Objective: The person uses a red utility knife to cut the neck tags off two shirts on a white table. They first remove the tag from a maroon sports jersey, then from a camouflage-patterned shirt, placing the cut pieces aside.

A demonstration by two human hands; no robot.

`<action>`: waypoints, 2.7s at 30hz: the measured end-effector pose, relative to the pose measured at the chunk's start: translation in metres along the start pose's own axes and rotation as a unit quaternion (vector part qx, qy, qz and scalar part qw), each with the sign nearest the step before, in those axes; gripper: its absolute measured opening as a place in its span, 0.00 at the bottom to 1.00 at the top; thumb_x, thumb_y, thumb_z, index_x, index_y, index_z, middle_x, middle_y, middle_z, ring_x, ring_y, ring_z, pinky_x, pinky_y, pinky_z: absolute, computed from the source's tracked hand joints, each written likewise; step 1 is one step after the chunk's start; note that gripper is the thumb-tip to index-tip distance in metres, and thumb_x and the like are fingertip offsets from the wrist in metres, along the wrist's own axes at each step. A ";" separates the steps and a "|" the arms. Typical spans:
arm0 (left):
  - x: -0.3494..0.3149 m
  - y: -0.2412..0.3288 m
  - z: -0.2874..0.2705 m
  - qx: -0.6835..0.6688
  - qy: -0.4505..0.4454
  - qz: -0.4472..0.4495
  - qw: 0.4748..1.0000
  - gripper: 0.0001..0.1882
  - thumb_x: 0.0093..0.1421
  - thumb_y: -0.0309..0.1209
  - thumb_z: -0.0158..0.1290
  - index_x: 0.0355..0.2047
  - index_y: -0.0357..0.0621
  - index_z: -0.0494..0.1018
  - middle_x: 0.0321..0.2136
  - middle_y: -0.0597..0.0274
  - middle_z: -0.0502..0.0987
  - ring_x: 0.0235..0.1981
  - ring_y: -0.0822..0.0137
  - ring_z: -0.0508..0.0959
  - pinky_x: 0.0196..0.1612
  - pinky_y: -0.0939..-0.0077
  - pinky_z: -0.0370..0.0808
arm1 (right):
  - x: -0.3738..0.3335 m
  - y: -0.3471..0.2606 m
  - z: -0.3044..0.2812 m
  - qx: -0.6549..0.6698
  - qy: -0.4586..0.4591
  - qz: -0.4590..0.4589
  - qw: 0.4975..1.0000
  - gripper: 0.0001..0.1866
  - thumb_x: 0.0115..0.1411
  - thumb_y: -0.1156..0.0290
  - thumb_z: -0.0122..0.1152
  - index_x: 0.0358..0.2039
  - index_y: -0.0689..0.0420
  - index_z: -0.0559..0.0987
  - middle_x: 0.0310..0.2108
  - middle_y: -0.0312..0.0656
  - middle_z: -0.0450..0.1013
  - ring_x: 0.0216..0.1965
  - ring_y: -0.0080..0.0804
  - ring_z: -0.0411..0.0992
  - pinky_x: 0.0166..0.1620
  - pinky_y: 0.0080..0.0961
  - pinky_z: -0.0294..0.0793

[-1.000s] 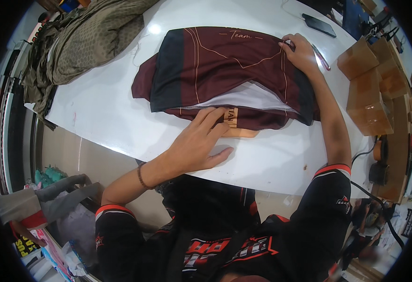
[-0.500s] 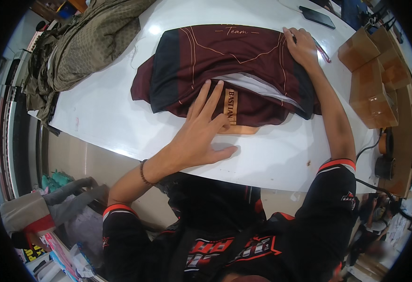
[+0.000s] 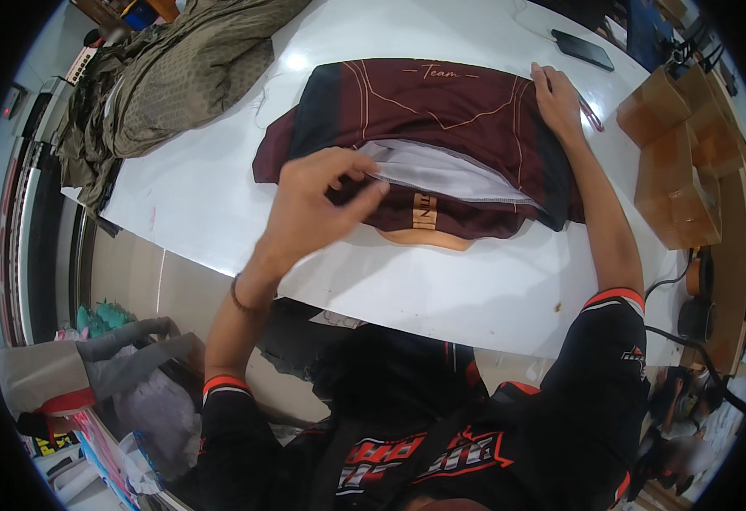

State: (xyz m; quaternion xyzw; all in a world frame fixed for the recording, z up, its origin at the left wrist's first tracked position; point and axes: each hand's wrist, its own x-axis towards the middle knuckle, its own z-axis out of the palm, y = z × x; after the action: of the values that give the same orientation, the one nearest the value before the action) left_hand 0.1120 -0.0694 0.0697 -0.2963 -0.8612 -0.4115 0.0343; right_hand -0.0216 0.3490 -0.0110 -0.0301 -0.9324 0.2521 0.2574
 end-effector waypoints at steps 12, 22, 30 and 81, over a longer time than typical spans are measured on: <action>0.017 -0.024 0.033 0.126 -0.060 0.223 0.965 0.11 0.54 0.29 0.68 0.39 0.43 0.85 0.29 0.62 0.78 0.31 0.64 0.78 0.34 0.72 0.74 | -0.007 -0.005 -0.003 -0.025 -0.004 -0.052 0.998 0.26 0.69 0.48 0.53 0.37 0.62 0.83 0.35 0.59 0.77 0.40 0.58 0.75 0.45 0.47 0.71; 0.114 -0.097 -0.020 0.022 0.147 -0.103 0.983 0.17 0.65 0.38 0.58 0.46 0.38 0.82 0.39 0.54 0.85 0.41 0.64 0.83 0.47 0.71 0.77 | 0.025 0.029 -0.017 0.166 -0.150 0.122 0.967 0.20 0.69 0.54 0.57 0.34 0.61 0.82 0.26 0.41 0.74 0.31 0.30 0.69 0.39 0.31 0.67; 0.148 -0.233 -0.002 0.178 0.238 -0.087 0.951 0.16 0.58 0.39 0.54 0.35 0.38 0.83 0.36 0.40 0.83 0.43 0.42 0.82 0.50 0.54 0.79 | 0.036 0.035 -0.005 0.178 -0.255 -0.027 0.950 0.16 0.60 0.65 0.65 0.42 0.65 0.84 0.36 0.45 0.80 0.41 0.35 0.75 0.52 0.28 0.71; -0.480 0.117 -0.161 0.230 0.464 -0.170 0.839 0.14 0.51 0.21 0.63 0.40 0.39 0.80 0.36 0.53 0.82 0.34 0.58 0.83 0.39 0.68 0.78 | -0.132 -0.514 -0.001 0.427 -0.405 -0.613 0.526 0.11 0.45 0.84 0.61 0.30 0.59 0.84 0.30 0.44 0.77 0.29 0.31 0.78 0.31 0.22 0.76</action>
State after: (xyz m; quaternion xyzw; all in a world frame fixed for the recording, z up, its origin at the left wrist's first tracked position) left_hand 0.5394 -0.3611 0.1110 0.0969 -0.8514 -0.2904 0.4259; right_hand 0.1311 -0.1228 0.1778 0.7681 -0.5057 0.3857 -0.0749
